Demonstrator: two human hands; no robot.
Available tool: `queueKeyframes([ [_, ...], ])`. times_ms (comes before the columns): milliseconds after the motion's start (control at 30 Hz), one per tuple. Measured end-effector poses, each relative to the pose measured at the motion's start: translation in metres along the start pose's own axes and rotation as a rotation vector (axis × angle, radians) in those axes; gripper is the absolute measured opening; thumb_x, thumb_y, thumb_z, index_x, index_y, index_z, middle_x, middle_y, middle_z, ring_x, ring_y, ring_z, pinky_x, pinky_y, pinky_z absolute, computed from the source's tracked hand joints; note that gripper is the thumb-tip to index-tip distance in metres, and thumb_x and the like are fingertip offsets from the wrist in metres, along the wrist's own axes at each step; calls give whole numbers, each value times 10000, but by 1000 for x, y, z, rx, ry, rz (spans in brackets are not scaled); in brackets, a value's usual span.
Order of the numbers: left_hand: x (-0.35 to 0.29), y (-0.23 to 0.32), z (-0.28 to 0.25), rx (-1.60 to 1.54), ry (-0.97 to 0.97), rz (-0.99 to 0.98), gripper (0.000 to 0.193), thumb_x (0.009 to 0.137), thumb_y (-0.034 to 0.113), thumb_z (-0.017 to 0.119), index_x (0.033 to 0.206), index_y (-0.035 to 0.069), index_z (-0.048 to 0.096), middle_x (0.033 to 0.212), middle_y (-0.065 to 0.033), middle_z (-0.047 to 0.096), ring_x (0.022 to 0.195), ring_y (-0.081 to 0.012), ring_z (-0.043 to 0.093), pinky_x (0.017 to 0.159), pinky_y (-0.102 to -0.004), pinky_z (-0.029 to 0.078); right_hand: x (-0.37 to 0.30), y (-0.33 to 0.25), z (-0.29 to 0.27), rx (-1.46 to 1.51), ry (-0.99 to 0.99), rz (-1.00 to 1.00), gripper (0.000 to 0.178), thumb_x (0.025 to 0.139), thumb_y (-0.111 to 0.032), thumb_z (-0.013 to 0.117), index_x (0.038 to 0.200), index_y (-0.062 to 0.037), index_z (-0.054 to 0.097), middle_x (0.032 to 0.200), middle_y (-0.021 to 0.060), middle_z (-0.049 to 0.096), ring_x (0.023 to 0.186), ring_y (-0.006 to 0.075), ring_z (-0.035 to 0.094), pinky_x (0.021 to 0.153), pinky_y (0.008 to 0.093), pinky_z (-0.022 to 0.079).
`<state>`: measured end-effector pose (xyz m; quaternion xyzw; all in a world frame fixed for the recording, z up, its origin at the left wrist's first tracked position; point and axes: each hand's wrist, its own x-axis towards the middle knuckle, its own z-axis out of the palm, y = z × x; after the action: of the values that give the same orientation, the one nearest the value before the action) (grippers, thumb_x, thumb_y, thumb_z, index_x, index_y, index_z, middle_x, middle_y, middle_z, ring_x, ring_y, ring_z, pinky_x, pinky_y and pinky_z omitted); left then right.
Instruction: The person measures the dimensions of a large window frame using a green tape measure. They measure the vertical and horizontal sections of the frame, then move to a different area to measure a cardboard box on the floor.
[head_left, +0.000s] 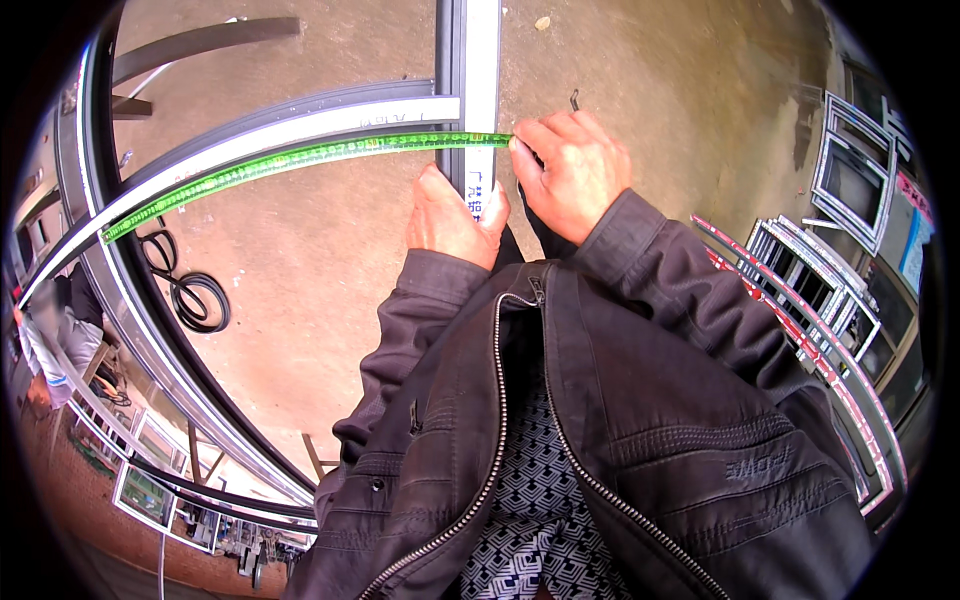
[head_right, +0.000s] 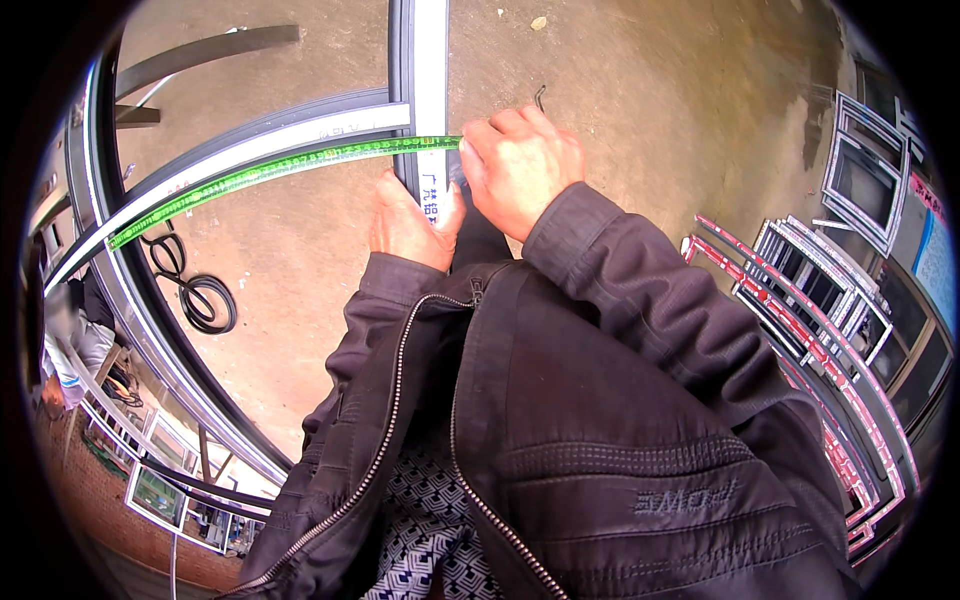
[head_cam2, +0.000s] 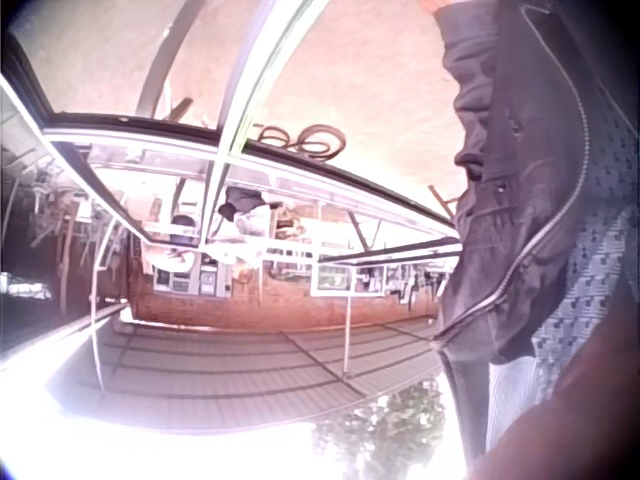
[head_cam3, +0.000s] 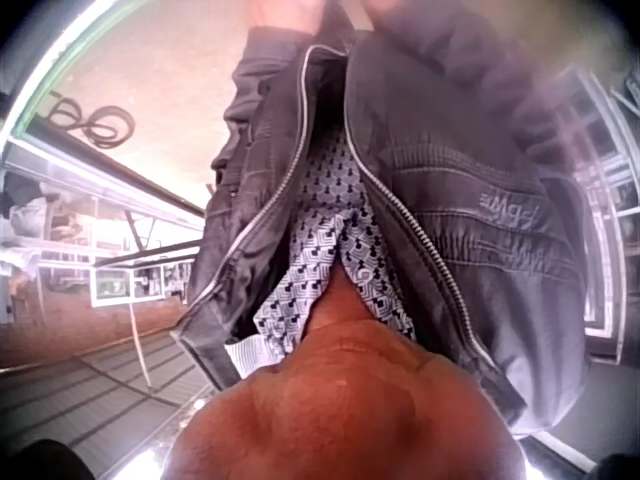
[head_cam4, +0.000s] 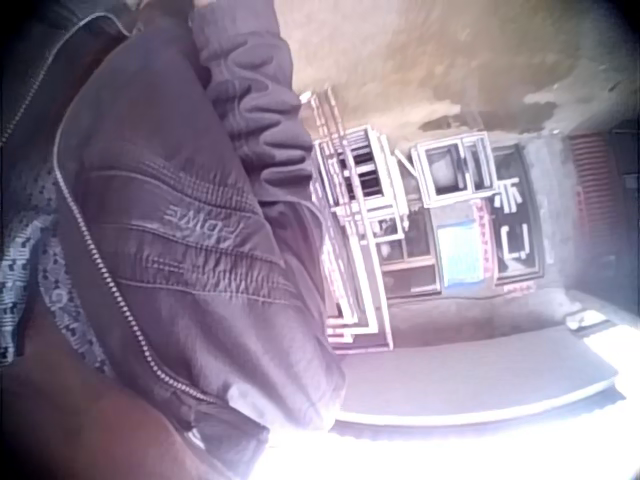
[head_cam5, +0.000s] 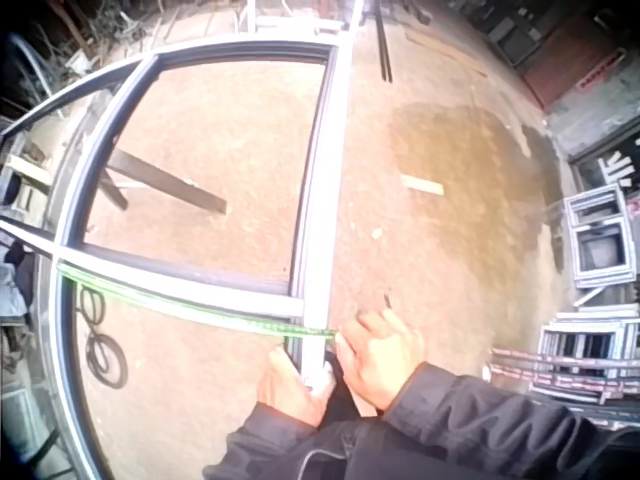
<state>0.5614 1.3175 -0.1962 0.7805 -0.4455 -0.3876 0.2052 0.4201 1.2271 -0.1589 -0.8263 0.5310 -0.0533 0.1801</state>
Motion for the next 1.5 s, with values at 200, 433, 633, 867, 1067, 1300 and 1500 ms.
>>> queueKeyframes([
  [200, 1, 3, -3, 12, -15, -46, 605, 865, 345, 787, 1202, -63, 494, 1090, -308, 613, 1006, -504, 652, 841, -566, 522, 0, -1, -1, 30, -62, 34, 124, 916, -247, 683, 944, -142, 742, 906, 35, 706, 958, 260, 676, 719, 489, 565],
  [433, -2, -7, 4, -14, 38, -35, 707, 871, 378, 789, 1311, -77, 474, 1110, -311, 653, 1008, -474, 671, 877, -523, 536, -1, 3, -13, 142, -152, 33, 180, 948, -238, 668, 1013, -91, 747, 941, 116, 711, 927, 363, 661, 793, 472, 546],
  [633, -21, -23, -3, -45, -53, -193, 777, 862, 459, 765, 1376, -52, 484, 1253, -299, 623, 1180, -458, 615, 1001, -516, 504, 1, 18, -16, 233, -174, 79, 230, 926, -227, 684, 1047, -47, 757, 965, 189, 724, 943, 400, 663, 833, 472, 531],
  [867, -104, -23, -2, 3, 55, -410, 713, 858, 483, 770, 1305, -27, 551, 1222, -284, 640, 1156, -424, 643, 990, -472, 523, 3, 64, -27, 266, -226, -70, 237, 923, -234, 691, 1043, -40, 756, 977, 200, 723, 977, 416, 660, 851, 484, 530],
  [1067, -173, -50, 25, 148, 156, -607, 721, 839, 517, 769, 1292, -12, 582, 1221, -270, 638, 1167, -414, 637, 988, -469, 529, 16, 106, -35, 368, -241, -113, 254, 934, -230, 697, 1048, -12, 758, 925, 229, 726, 882, 400, 711, 813, 452, 556],
  [1300, -201, -63, 44, 243, 272, -614, 694, 816, 543, 788, 1189, -16, 614, 1150, -230, 658, 1130, -392, 629, 997, -457, 505, 17, 136, -46, 302, -199, -201, 258, 924, -229, 706, 1042, -6, 757, 933, 221, 730, 878, 390, 710, 795, 440, 555],
  [1500, -201, -72, 38, 159, 222, -560, 668, 829, 534, 780, 1184, -5, 609, 1168, -222, 655, 1148, -391, 627, 992, -461, 513, -22, 125, -58, 276, -229, -85, 268, 916, -228, 706, 1046, 1, 759, 929, 224, 738, 864, 366, 728, 789, 426, 563],
])
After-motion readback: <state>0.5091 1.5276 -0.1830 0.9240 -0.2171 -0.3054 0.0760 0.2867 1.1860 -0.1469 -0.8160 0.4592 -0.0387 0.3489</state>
